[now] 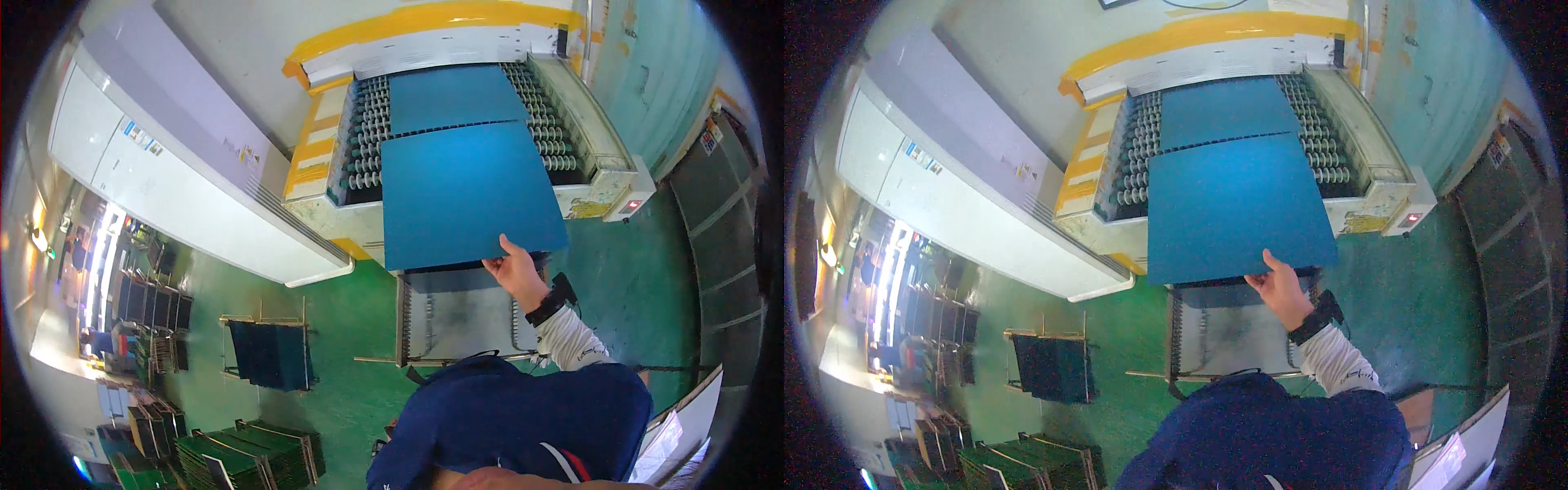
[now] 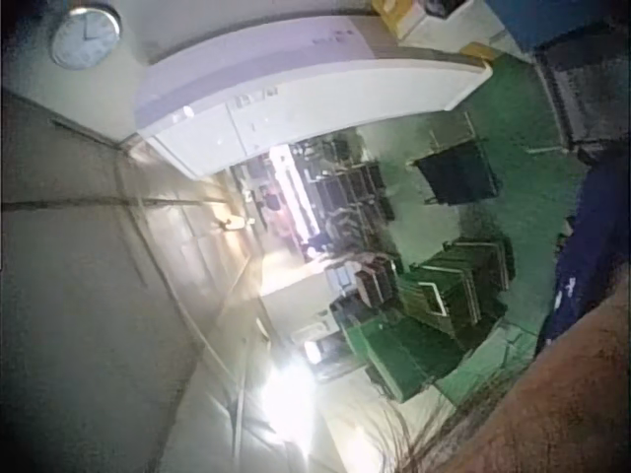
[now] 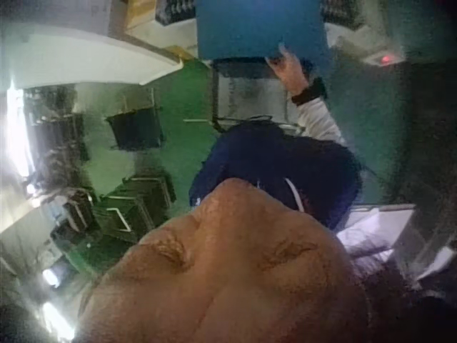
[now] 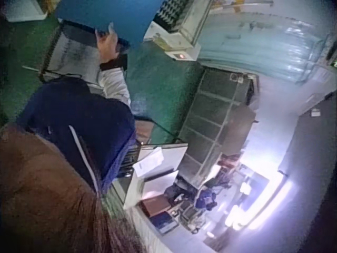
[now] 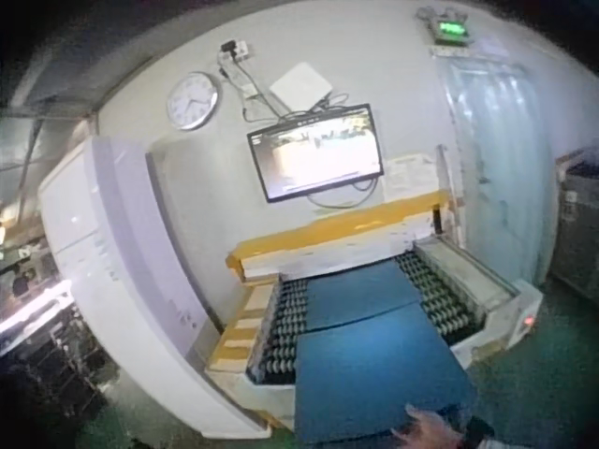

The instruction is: Manually feeding blue metal sheets into an automated processing machine.

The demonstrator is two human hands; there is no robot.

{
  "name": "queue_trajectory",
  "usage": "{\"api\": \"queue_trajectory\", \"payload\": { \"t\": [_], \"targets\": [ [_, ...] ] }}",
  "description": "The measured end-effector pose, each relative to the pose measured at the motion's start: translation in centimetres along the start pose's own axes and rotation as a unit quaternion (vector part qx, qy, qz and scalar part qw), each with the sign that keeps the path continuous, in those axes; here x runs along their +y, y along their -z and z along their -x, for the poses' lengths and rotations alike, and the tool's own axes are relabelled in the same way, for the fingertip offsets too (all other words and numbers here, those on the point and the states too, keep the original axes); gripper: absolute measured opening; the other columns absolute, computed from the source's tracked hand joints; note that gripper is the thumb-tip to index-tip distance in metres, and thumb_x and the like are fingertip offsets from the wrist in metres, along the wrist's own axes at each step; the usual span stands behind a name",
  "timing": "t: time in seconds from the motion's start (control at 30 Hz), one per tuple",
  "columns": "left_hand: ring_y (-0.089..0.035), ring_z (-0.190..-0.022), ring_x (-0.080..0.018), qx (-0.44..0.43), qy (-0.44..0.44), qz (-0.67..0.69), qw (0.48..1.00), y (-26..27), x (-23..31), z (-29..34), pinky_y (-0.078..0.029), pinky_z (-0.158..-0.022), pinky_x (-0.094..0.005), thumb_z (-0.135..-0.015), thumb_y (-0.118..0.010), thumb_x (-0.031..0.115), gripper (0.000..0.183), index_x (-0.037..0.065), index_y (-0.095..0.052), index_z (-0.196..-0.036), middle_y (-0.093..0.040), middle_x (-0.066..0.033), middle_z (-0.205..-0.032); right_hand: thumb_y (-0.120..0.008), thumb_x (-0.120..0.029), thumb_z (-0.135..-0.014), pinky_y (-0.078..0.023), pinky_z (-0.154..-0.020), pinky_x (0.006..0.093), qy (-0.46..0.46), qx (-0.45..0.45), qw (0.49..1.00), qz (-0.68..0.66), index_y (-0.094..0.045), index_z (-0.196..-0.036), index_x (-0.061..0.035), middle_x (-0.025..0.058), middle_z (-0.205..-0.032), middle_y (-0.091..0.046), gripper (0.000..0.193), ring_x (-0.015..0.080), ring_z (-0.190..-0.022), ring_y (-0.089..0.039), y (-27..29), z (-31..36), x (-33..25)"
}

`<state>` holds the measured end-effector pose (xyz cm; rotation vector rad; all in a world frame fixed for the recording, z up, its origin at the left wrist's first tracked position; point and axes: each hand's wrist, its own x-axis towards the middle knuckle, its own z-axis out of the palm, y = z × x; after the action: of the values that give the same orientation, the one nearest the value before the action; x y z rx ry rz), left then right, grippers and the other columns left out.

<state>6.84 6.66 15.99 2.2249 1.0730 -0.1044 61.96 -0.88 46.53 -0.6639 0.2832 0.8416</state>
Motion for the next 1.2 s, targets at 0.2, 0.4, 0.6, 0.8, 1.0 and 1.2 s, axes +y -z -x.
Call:
{"api": "queue_trajectory", "payload": {
  "t": [0.2, 0.4, 0.6, 0.8, 1.0, 1.2],
  "targets": [
    [-0.058, -0.074, -0.0302, -0.013, 0.003, -0.004, 1.0, 0.7, -0.1, 0.0, -0.047, -0.066, -0.0372, -0.071, -0.053, 0.026, 0.019, 0.012, -0.062, -0.077, -0.06, -0.0116, -0.076, -0.057, -0.023, -0.082, -0.046, -0.074, 0.0389, -0.002, 0.014, 1.0, 0.007, -0.049, -0.097, -0.0109, 0.0062, -0.089, -0.056, 0.021, 0.0226, -0.078, -0.053, 0.3, -0.2, -0.5],
    [-0.058, -0.074, -0.0301, -0.016, 0.008, -0.004, 1.0, 0.9, -0.1, 0.8, -0.047, -0.066, -0.0371, -0.071, -0.053, 0.026, 0.019, 0.012, -0.062, -0.078, -0.06, -0.0117, -0.077, -0.057, -0.023, -0.082, -0.046, -0.073, 0.0369, 0.013, 0.007, 1.0, 0.003, -0.048, -0.097, -0.0103, 0.0066, -0.091, -0.055, 0.022, 0.0216, -0.08, -0.053, -0.2, -0.8, -1.7],
    [-0.058, -0.075, -0.0301, -0.014, 0.012, 0.004, 1.0, 0.7, 0.1, 1.7, -0.047, -0.066, -0.037, -0.071, -0.053, 0.026, 0.019, 0.011, -0.062, -0.078, -0.06, -0.0117, -0.077, -0.057, -0.022, -0.082, -0.046, -0.074, 0.0367, 0.018, 0.0, 1.0, -0.005, -0.048, -0.098, -0.0085, 0.0069, -0.093, -0.054, 0.023, 0.0218, -0.081, -0.053, -0.3, -1.3, -2.2],
    [-0.058, -0.075, -0.0301, -0.012, 0.008, 0.007, 1.0, 0.4, 0.4, 2.1, -0.047, -0.066, -0.0369, -0.071, -0.053, 0.026, 0.019, 0.011, -0.062, -0.078, -0.06, -0.0117, -0.078, -0.057, -0.022, -0.082, -0.047, -0.073, 0.0367, 0.042, 0.007, 0.999, -0.001, -0.047, -0.098, -0.0078, 0.0073, -0.091, -0.054, 0.023, 0.0216, -0.08, -0.053, -0.4, -1.8, -2.4],
    [-0.058, -0.076, -0.03, 0.014, 0.019, 0.002, 1.0, 0.3, 0.9, 4.7, -0.047, -0.066, -0.0368, -0.071, -0.053, 0.026, 0.019, 0.011, -0.062, -0.078, -0.06, -0.0117, -0.079, -0.058, -0.022, -0.082, -0.048, -0.071, 0.0355, 0.017, -0.026, 0.999, 0.013, -0.048, -0.097, -0.0045, 0.0105, -0.09, -0.055, 0.025, 0.0232, -0.077, -0.054, -1.1, -2.9, -1.3],
    [-0.059, -0.074, -0.0297, 0.03, 0.104, 0.069, 0.992, 0.5, 4.6, 2.8, -0.046, -0.066, -0.0381, -0.07, -0.053, 0.028, 0.021, 0.01, -0.062, -0.077, -0.062, -0.0123, -0.078, -0.059, -0.003, -0.078, -0.046, -0.075, 0.026, 0.276, -0.034, 0.751, 0.599, -0.037, -0.118, 0.0081, 0.0154, -0.094, -0.058, 0.046, 0.0164, -0.078, -0.055, 3.3, -3.2, -2.8]
  ]
}}
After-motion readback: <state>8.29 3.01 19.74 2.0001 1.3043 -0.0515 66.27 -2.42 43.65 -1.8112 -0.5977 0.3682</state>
